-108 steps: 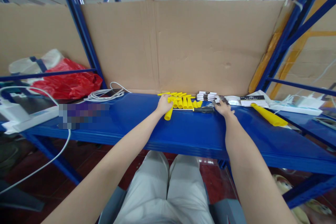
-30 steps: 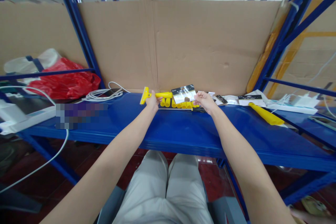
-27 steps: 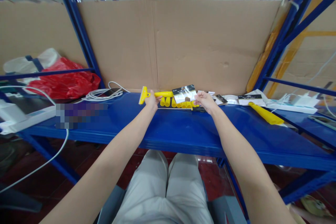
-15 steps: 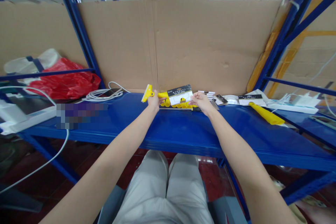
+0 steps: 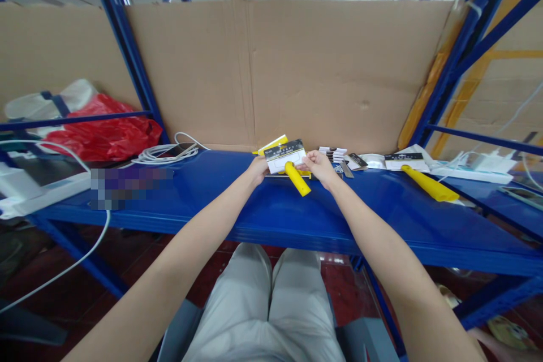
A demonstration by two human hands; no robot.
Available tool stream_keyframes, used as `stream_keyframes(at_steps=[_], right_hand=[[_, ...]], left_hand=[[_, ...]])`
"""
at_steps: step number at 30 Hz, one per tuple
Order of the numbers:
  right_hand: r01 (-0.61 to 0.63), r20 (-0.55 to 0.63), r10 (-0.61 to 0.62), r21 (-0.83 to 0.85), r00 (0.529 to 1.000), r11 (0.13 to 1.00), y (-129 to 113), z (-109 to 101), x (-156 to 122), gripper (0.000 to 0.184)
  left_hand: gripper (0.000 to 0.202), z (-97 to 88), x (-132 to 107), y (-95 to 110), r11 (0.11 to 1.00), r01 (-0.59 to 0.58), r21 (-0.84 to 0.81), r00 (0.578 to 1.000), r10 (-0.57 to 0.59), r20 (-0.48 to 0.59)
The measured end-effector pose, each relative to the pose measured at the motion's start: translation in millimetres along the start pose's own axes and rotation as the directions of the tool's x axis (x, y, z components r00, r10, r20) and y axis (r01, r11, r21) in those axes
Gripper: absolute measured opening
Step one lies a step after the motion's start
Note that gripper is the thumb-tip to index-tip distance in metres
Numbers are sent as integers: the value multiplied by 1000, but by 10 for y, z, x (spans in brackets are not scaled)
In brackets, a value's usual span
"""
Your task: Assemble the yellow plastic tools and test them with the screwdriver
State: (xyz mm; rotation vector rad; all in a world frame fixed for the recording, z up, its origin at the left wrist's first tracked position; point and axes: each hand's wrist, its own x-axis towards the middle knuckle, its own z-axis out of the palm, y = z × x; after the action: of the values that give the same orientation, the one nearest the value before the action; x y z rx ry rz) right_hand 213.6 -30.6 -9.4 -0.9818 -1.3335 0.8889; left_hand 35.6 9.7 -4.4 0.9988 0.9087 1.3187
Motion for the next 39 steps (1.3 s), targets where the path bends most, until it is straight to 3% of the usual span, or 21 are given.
stream_keyframes(at_steps=[4,7,17,22,27,31,36,39], right_hand=[[2,-50,-2,7,999,1000,-21,25,-17,27],[2,-103,-1,16,995,1000,-41,37,-24,23],[-37,-229,55,85,972,996,-82,51,-40,19],[-45,-264,65,82,962,996,-52,59,-32,21],[53,-233,-68,-68,970,996,26,40,2,36],[189,-179,-253,-312,951,931,93,44,31,39],[282,-110,-371,-467,922,838,96,99,-1,42],[348,-9,-425,-558,905,754,50,141,-68,40]], left_hand=[[9,-7,-3,-15,984,-65,165,996,54,74],[17,-6,-17,-4,968,-85,237,990,56,126],[58,26,-138,80,989,-16,144,966,-22,259],[31,34,-130,22,983,-30,182,978,-9,211],[5,49,-147,36,994,-42,97,990,28,136],[9,60,-173,83,999,-36,22,998,35,57],[10,85,-180,101,998,-49,-38,999,48,-22],[7,78,-150,77,998,-65,12,996,65,-58]])
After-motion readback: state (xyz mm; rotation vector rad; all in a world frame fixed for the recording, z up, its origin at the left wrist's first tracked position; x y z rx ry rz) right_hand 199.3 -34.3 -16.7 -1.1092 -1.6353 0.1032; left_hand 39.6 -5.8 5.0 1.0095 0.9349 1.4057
